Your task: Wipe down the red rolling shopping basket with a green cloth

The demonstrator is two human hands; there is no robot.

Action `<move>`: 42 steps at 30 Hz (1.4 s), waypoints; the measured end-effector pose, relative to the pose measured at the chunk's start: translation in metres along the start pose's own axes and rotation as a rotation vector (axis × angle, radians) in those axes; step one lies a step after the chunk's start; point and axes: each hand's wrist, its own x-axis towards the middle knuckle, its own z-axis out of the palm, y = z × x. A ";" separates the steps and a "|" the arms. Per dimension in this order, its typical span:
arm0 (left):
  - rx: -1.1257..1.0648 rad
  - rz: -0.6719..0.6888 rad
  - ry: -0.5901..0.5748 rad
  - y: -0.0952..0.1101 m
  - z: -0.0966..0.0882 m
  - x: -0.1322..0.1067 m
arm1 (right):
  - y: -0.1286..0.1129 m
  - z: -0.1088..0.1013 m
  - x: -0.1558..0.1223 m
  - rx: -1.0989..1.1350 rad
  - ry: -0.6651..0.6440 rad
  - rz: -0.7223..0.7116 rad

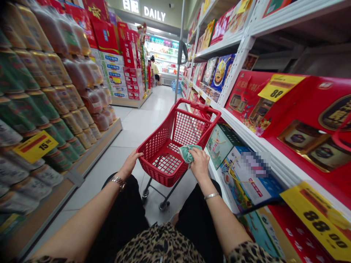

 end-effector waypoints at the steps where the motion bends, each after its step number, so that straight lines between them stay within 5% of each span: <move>1: 0.007 0.003 -0.001 0.000 0.000 0.001 | -0.002 0.001 -0.006 -0.006 0.021 -0.011; 11: -0.021 -0.031 0.029 -0.001 -0.008 0.013 | -0.050 -0.006 -0.084 0.072 0.099 -0.444; 20: -0.039 -0.025 0.023 -0.006 -0.016 0.023 | -0.141 0.012 -0.093 0.165 0.124 -0.797; 24: -0.046 -0.013 -0.035 -0.003 -0.021 0.024 | -0.177 0.042 -0.091 0.036 0.042 -0.697; 28: -0.037 -0.012 -0.105 -0.001 -0.025 0.023 | -0.184 0.062 -0.088 -0.062 -0.113 -0.543; 35: -0.037 -0.013 -0.107 0.000 -0.024 0.023 | -0.185 0.034 -0.076 0.063 0.051 -0.722; 42: 0.001 0.002 -0.213 0.017 -0.027 0.016 | -0.186 0.060 -0.050 -0.052 0.071 -0.714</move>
